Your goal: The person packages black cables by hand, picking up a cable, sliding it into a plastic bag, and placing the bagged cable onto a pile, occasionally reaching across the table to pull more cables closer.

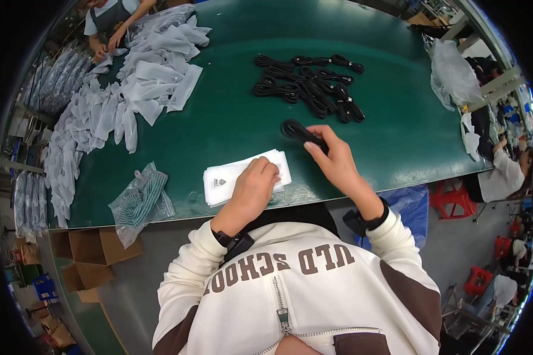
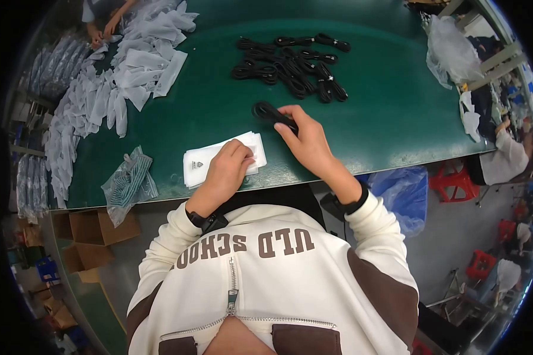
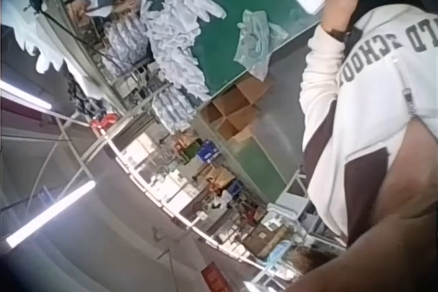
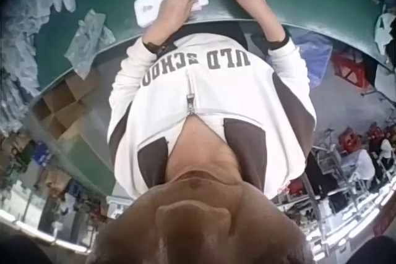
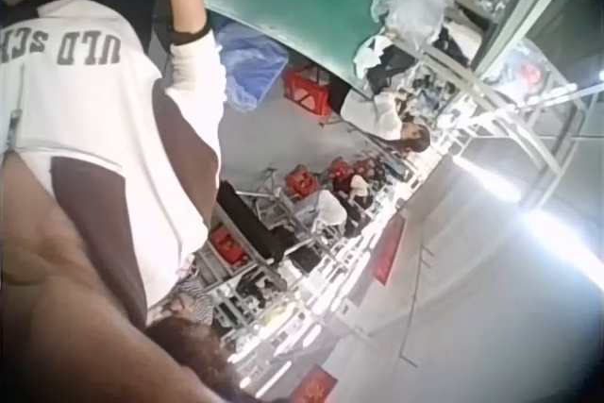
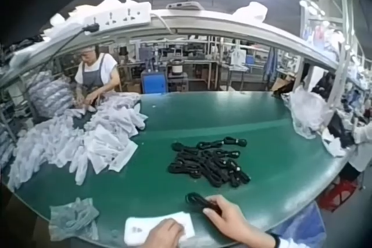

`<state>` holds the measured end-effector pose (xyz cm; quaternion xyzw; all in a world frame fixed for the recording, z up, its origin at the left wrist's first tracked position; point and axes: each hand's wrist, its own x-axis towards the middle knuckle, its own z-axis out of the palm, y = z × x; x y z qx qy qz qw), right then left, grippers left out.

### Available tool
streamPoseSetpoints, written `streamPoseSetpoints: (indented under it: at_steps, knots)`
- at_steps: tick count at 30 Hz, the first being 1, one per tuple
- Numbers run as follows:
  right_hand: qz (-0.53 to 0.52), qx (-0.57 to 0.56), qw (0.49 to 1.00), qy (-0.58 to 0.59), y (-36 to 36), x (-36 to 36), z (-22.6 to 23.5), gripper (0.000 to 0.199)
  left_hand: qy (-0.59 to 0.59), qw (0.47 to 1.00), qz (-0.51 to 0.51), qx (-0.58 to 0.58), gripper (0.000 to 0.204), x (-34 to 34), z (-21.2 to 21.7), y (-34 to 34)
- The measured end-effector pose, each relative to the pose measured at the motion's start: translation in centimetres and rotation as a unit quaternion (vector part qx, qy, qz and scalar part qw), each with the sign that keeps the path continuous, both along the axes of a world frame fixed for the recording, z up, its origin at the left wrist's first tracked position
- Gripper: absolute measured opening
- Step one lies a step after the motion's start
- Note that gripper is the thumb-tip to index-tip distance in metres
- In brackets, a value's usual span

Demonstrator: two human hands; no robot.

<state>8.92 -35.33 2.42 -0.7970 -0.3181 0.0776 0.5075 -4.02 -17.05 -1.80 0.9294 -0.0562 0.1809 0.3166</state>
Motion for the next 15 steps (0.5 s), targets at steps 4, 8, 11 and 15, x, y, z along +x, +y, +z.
streamPoseSetpoints:
  at_steps: [4, 8, 11, 15]
  knots:
    - [0.011, 0.041, 0.978, -0.205, -2.2, -2.3, -1.5, 0.032, 0.008, 0.995, 0.04, -0.092, 0.014, 0.0, -0.5, -0.1]
    - [0.052, -0.028, 0.967, -0.248, -3.5, -3.7, -1.6, 0.036, 0.064, 0.979, 0.072, -0.182, 0.007, -0.3, -0.1, -0.1]
    - [0.068, -0.025, 0.961, -0.268, -3.4, -3.7, -2.1, 0.034, 0.06, 0.969, 0.074, -0.228, 0.007, -0.3, -0.1, 0.0]
    - [0.101, -0.043, 0.947, -0.302, -3.4, -3.2, -2.2, 0.032, 0.032, 0.968, 0.043, -0.245, 0.007, -0.3, 0.2, 0.1]
